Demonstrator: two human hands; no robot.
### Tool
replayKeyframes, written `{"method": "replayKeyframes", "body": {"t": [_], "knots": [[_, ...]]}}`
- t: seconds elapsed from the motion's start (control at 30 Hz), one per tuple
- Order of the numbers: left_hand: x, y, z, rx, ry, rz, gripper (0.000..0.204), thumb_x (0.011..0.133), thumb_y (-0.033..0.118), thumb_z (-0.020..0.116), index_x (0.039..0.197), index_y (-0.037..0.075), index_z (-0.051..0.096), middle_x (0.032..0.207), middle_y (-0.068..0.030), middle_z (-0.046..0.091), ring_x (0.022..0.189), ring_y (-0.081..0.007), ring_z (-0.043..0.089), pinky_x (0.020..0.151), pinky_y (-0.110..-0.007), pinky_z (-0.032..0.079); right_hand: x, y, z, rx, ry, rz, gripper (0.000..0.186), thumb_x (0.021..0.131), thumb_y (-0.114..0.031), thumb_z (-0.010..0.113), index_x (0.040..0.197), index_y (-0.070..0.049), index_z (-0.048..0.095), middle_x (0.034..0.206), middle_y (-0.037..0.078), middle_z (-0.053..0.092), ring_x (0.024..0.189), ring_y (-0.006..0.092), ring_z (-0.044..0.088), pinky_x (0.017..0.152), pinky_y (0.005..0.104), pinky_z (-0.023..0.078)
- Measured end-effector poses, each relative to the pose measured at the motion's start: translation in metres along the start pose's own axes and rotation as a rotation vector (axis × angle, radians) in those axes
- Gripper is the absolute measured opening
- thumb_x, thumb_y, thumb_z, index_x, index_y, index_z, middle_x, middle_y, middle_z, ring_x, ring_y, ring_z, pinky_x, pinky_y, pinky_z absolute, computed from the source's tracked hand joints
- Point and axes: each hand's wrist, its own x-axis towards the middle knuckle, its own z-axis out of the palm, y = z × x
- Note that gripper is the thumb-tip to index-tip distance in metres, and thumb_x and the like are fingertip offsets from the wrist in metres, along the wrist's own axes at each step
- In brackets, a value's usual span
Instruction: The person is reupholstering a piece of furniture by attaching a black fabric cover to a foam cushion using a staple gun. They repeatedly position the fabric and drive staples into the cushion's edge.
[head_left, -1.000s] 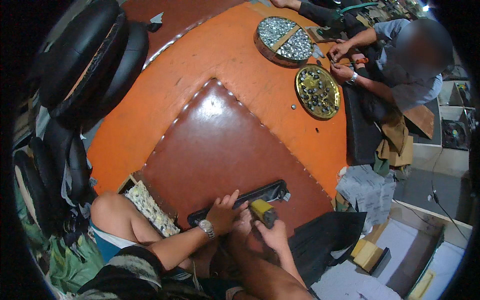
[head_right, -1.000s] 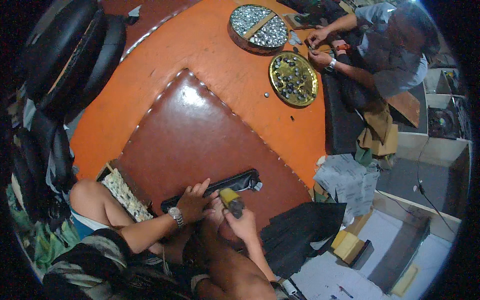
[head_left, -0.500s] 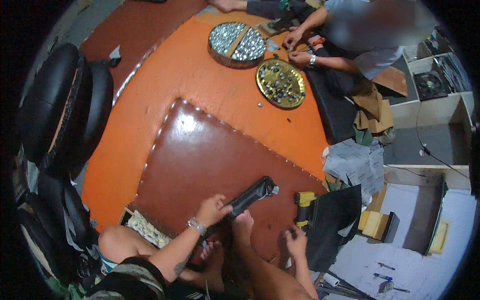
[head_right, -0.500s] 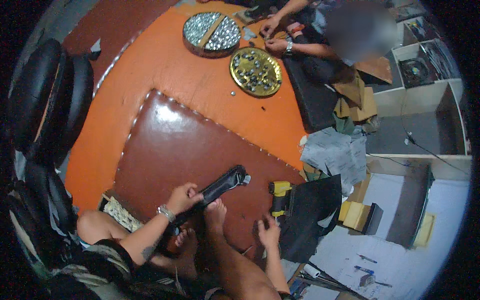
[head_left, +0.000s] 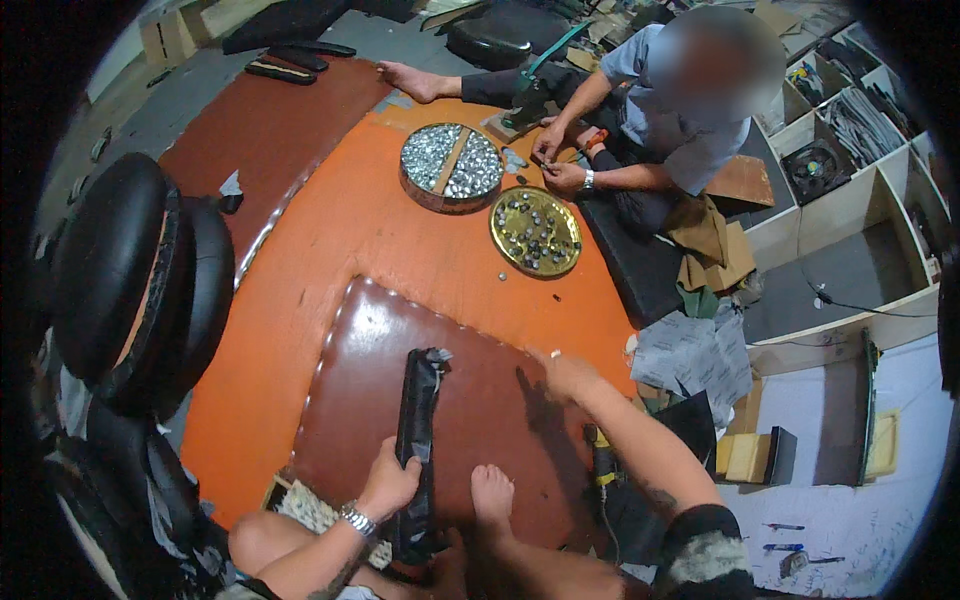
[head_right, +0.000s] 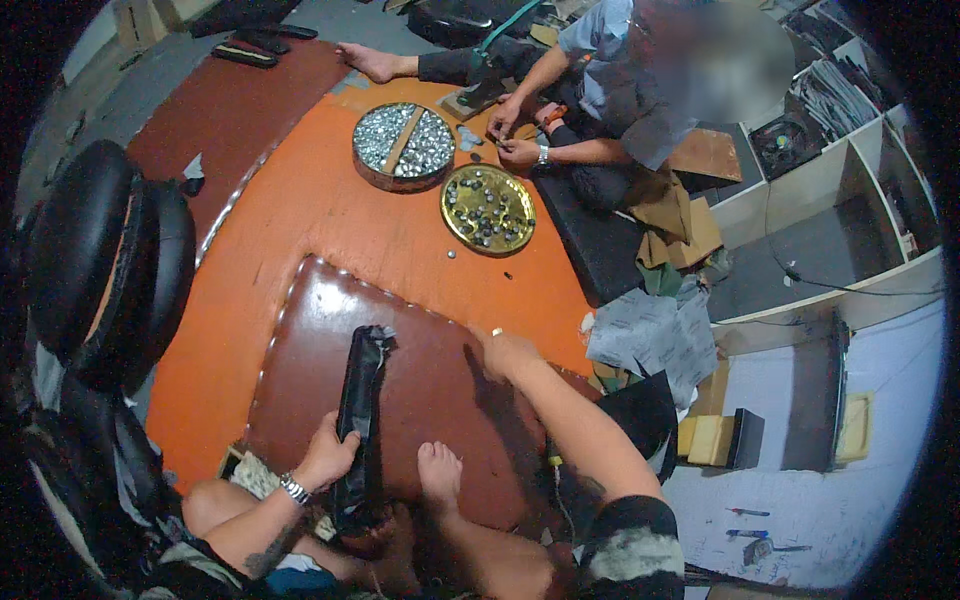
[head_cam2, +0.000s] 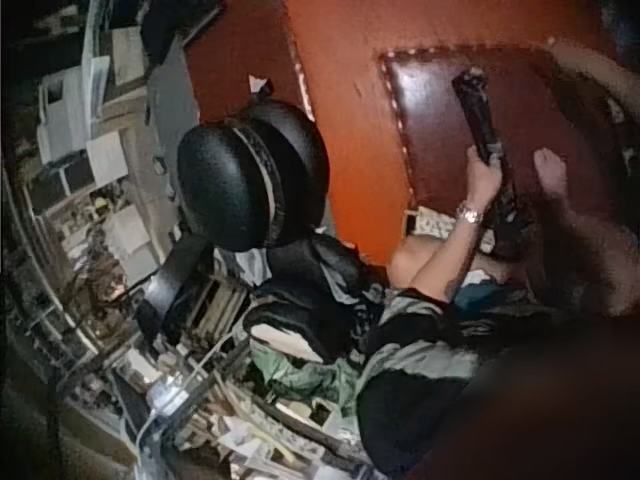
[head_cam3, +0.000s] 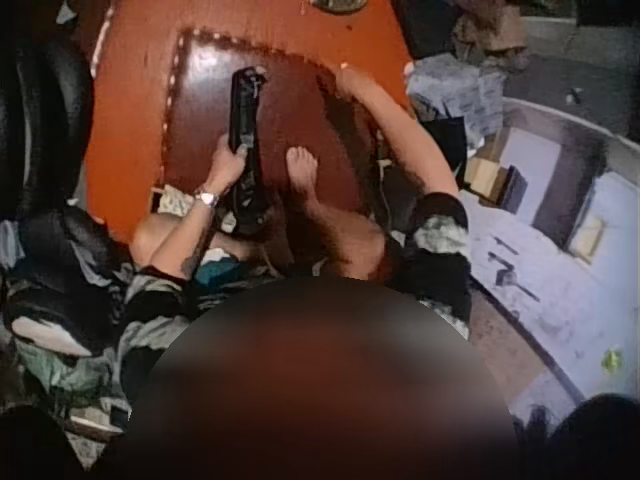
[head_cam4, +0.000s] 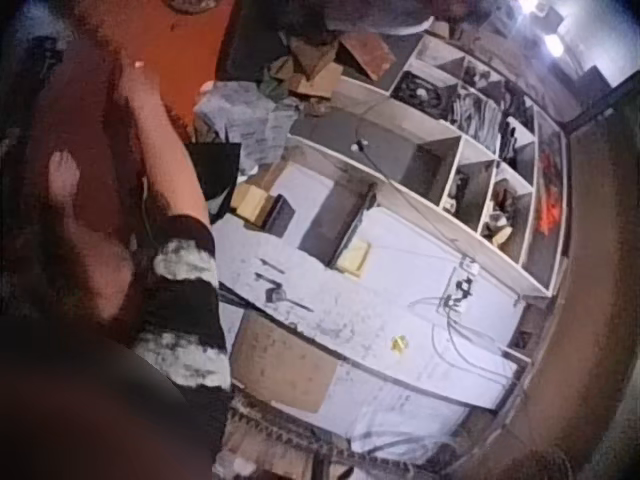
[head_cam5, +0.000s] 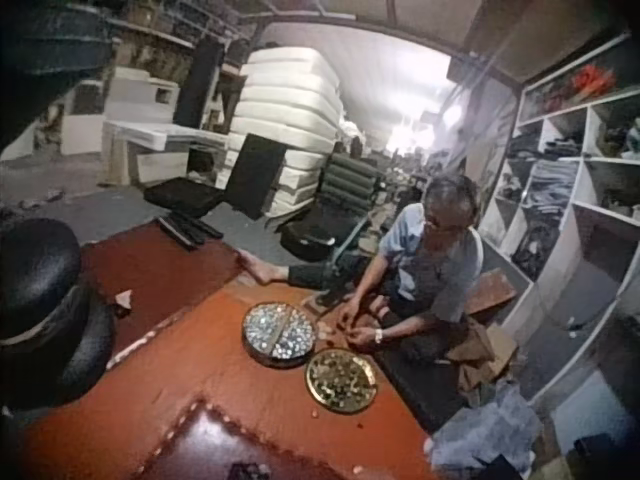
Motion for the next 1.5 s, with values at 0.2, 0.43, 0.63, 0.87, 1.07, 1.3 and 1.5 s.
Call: {"method": "replayKeyframes", "body": {"t": [0.2, 0.43, 0.63, 0.87, 1.07, 1.3, 1.5], "knots": [[0.045, 0.007, 0.012, -0.185, -0.179, 0.328, 0.06, 0.099, 0.016, 0.065, 0.155, 0.004, 0.046, 0.12, -0.0263, 0.073, 0.113, -0.042, 0.071, 0.097, -0.046, 0.055, 0.136, -0.008, -0.05, 0.148, 0.142, 0.163, 0.069, 0.095, -0.027, 0.066, 0.16, -0.018, 0.045, 0.144, 0.024, 0.063, 0.129, 0.0402, 0.065, 0.103, 0.052, 0.055], [0.052, 0.0, -0.017, 0.38, -0.531, 0.075, 0.064, 0.097, 0.024, 0.065, 0.157, 0.008, 0.048, 0.125, -0.0294, 0.07, 0.114, -0.0463, 0.069, 0.1, -0.056, 0.054, 0.224, -0.024, -0.025, 0.594, 0.732, 0.413, 0.046, 0.095, -0.041, 0.073, 0.127, -0.007, 0.074, 0.12, 0.026, 0.072, 0.115, 0.0398, 0.069, 0.096, 0.0507, 0.056], [0.063, -0.005, -0.014, 0.156, -0.373, 0.305, 0.056, 0.096, 0.027, 0.069, 0.146, 0.003, 0.059, 0.121, -0.0265, 0.073, 0.108, -0.0442, 0.072, 0.098, -0.053, 0.056, 0.218, -0.059, -0.032, 0.593, 0.905, 0.299, 0.033, 0.092, -0.031, 0.077, 0.106, -0.001, 0.08, 0.11, 0.024, 0.074, 0.101, 0.0373, 0.073, 0.085, 0.0498, 0.058], [0.095, 0.036, -0.05, -0.634, -0.181, 0.305, 0.026, 0.109, 0.021, 0.062, 0.125, 0.002, 0.071, 0.106, -0.0047, 0.078, 0.09, -0.0116, 0.07, 0.077, -0.03, 0.059, -0.065, -0.112, -0.06, 0.603, 0.757, -0.34, 0.03, 0.09, -0.011, 0.078, 0.119, -0.002, 0.075, 0.096, 0.016, 0.076, 0.085, 0.0269, 0.076, 0.074, 0.0372, 0.059], [0.001, 0.107, -0.065, -0.694, -0.395, 0.434, 0.022, 0.11, 0.02, 0.061, 0.117, 0.002, 0.073, 0.101, -0.006, 0.077, 0.089, -0.0093, 0.07, 0.078, -0.027, 0.06, -0.326, -0.145, -0.061, 0.561, 0.854, -0.373, 0.031, 0.084, -0.001, 0.081, 0.115, 0.0, 0.076, 0.105, 0.015, 0.079, 0.09, 0.0258, 0.076, 0.083, 0.0358, 0.06], [-0.178, 0.143, -0.069, -0.518, -0.66, 0.868, 0.017, 0.103, 0.009, 0.068, 0.11, -0.003, 0.078, 0.105, -0.0101, 0.079, 0.1, -0.0143, 0.072, 0.09, -0.03, 0.058, -0.385, -0.159, 0.005, 0.897, 1.061, -0.398, 0.034, 0.079, 0.005, 0.084, 0.11, 0.003, 0.071, 0.1, 0.016, 0.077, 0.089, 0.0232, 0.073, 0.082, 0.0334, 0.057], [-0.214, 0.16, -0.059, -0.587, -0.6, 0.696, 0.018, 0.103, 0.009, 0.071, 0.114, -0.004, 0.077, 0.108, -0.0087, 0.079, 0.098, -0.0137, 0.073, 0.089, -0.029, 0.06, -0.382, -0.152, 0.003, 0.885, 1.257, -0.499, 0.033, 0.075, 0.003, 0.087, 0.104, 0.002, 0.07, 0.094, 0.014, 0.074, 0.084, 0.0207, 0.069, 0.077, 0.0321, 0.055]]}}
